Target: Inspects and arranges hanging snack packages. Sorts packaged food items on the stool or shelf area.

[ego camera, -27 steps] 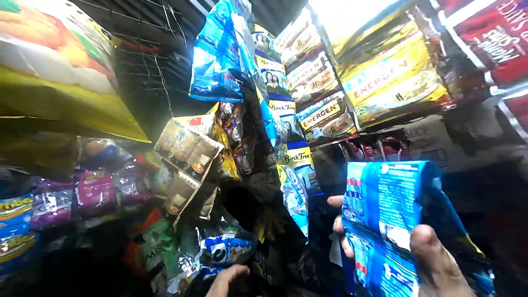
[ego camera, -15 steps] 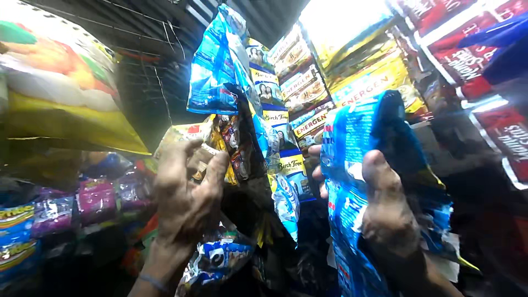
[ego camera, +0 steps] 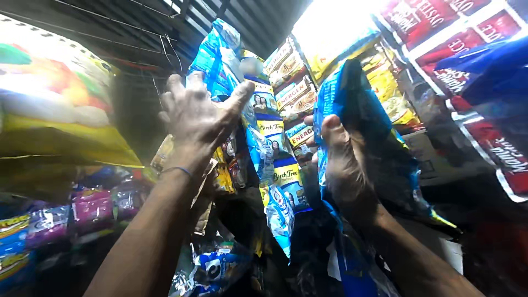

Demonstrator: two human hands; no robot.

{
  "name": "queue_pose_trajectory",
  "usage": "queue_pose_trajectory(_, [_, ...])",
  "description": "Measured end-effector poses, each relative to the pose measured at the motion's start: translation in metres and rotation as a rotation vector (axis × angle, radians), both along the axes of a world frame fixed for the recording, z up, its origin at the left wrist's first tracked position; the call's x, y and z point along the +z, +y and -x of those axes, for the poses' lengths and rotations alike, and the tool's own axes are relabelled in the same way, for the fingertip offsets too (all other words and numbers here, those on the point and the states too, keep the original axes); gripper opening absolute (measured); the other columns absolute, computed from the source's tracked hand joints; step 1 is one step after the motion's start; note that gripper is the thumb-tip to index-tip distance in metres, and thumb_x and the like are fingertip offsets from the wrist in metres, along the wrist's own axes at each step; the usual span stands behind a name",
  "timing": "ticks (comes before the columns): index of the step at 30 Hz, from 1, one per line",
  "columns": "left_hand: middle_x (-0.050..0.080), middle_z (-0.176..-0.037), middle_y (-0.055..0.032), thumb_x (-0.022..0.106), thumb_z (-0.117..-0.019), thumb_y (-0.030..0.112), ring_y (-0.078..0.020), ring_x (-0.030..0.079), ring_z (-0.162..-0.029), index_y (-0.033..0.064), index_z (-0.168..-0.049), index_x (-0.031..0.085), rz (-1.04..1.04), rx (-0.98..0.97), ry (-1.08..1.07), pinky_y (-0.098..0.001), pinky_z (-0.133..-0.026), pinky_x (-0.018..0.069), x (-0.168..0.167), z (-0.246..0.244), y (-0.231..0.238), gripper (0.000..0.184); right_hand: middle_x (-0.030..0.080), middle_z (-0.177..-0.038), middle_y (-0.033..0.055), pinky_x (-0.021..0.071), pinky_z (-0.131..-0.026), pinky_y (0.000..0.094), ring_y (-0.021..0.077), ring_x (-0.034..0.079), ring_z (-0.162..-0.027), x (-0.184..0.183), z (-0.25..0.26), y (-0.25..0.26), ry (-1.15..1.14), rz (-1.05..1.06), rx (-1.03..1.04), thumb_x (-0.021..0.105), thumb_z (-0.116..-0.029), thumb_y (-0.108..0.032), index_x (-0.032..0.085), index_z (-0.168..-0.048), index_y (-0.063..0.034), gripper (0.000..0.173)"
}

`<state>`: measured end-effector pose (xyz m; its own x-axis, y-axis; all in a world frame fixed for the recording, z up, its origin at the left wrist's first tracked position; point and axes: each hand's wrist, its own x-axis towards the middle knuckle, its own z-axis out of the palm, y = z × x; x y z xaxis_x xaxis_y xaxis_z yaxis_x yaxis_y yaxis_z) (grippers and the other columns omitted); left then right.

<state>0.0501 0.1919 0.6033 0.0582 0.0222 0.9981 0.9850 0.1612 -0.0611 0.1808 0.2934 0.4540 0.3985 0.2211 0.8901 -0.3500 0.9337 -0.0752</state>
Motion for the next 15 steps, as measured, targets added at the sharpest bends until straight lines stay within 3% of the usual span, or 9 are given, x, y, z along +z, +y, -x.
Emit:
queue_pose_trajectory(2, [0.042, -0.151, -0.0247, 0.065, -0.069, 0.085, -0.047, 0.046, -0.134, 0.0138, -0.145, 0.053, 0.092, -0.012, -0.088, -0.0695, -0.097, 0.0425, 0.009, -0.004, 0.001, 0.105, 0.066, -0.118, -0.0035, 0.0508, -0.06, 0.0189, 0.0, 0.061, -0.076, 0.012, -0.003, 0.0, 0.015, -0.028, 0.069, 0.038, -0.1061, -0.051, 0.042, -0.151, -0.0144, 0.058])
queue_pose_trajectory(4, [0.046, -0.146, -0.0262, 0.078, -0.0693, 0.067, -0.0472, 0.052, -0.126, 0.0116, -0.145, 0.05, 0.136, -0.034, -0.128, -0.0685, -0.091, 0.0459, 0.015, -0.002, 0.003, 0.098, 0.066, -0.121, -0.0003, 0.0531, -0.06, 0.0217, 0.0039, 0.063, -0.079, 0.026, -0.006, -0.002, 0.04, -0.082, 0.092, 0.03, -0.1095, -0.044, 0.049, -0.144, -0.0129, 0.05])
queue_pose_trajectory(6, [0.053, -0.136, -0.0266, 0.083, -0.0709, 0.049, -0.0461, 0.059, -0.116, 0.0096, -0.142, 0.052, 0.137, -0.04, -0.124, -0.068, -0.087, 0.0484, 0.018, 0.007, 0.004, 0.087, 0.065, -0.125, 0.0005, 0.055, -0.067, 0.0239, 0.0044, 0.064, -0.085, 0.035, -0.012, -0.005, 0.03, -0.149, 0.056, 0.03, -0.1113, -0.037, 0.048, -0.146, -0.0117, 0.047])
queue_pose_trajectory(8, [0.061, -0.124, -0.0272, 0.082, -0.0737, 0.037, -0.0459, 0.063, -0.108, 0.006, -0.135, 0.056, 0.12, -0.032, -0.11, -0.0682, -0.083, 0.0494, 0.02, 0.016, 0.004, 0.074, 0.065, -0.119, -0.0012, 0.0547, -0.065, 0.0208, 0.0028, 0.064, -0.081, 0.054, -0.016, -0.011, 0.082, -0.171, 0.115, 0.033, -0.111, -0.033, 0.044, -0.147, -0.0122, 0.043])
queue_pose_trajectory(10, [0.063, -0.119, -0.0267, 0.078, -0.077, 0.031, -0.0464, 0.063, -0.106, 0.0047, -0.127, 0.061, 0.093, -0.006, -0.097, -0.0683, -0.081, 0.0489, 0.02, 0.023, 0.004, 0.059, 0.064, -0.11, 0.0019, 0.0559, -0.066, 0.0191, 0.0026, 0.064, -0.082, 0.082, -0.015, -0.018, 0.244, -0.196, 0.143, 0.041, -0.1091, -0.028, 0.042, -0.146, -0.0034, 0.044])
queue_pose_trajectory(12, [0.063, -0.118, -0.0262, 0.076, -0.0803, 0.026, -0.0459, 0.063, -0.105, 0.0035, -0.123, 0.063, 0.096, 0.004, -0.071, -0.0678, -0.081, 0.0487, 0.02, 0.029, 0.005, 0.05, 0.057, -0.127, 0.0099, 0.0502, -0.093, 0.0153, 0.0012, 0.059, -0.108, 0.102, -0.015, -0.021, 0.39, -0.311, 0.122, 0.047, -0.1074, -0.018, 0.034, -0.149, 0.0083, 0.051])
queue_pose_trajectory(13, [0.063, -0.117, -0.0256, 0.075, -0.0811, 0.025, -0.0452, 0.063, -0.105, 0.0037, -0.123, 0.064, 0.101, 0.002, -0.058, -0.0672, -0.082, 0.0487, 0.02, 0.032, 0.006, 0.048, 0.053, -0.133, 0.0141, 0.0476, -0.101, 0.017, 0.0041, 0.057, -0.116, 0.111, -0.015, -0.021, 0.436, -0.381, 0.124, 0.047, -0.1067, -0.014, 0.028, -0.151, 0.0111, 0.054])
queue_pose_trajectory(14, [0.063, -0.117, -0.025, 0.074, -0.0813, 0.025, -0.0444, 0.064, -0.105, 0.0044, -0.123, 0.064, 0.105, 0.007, -0.043, -0.0671, -0.082, 0.049, 0.019, 0.035, 0.006, 0.047, 0.051, -0.136, 0.0151, 0.0493, -0.1, 0.0191, 0.0061, 0.057, -0.117, 0.117, -0.015, -0.02, 0.468, -0.406, 0.122, 0.047, -0.106, -0.014, 0.025, -0.152, 0.0104, 0.057])
queue_pose_trajectory(15, [0.063, -0.116, -0.0245, 0.073, -0.0817, 0.026, -0.0439, 0.064, -0.103, 0.005, -0.123, 0.064, 0.105, 0.014, -0.023, -0.067, -0.081, 0.0491, 0.016, 0.037, 0.006, 0.047, 0.053, -0.132, 0.0128, 0.0542, -0.09, 0.0203, 0.0062, 0.06, -0.108, 0.121, -0.014, -0.02, 0.493, -0.391, 0.122, 0.047, -0.1055, -0.016, 0.024, -0.154, 0.0073, 0.059])
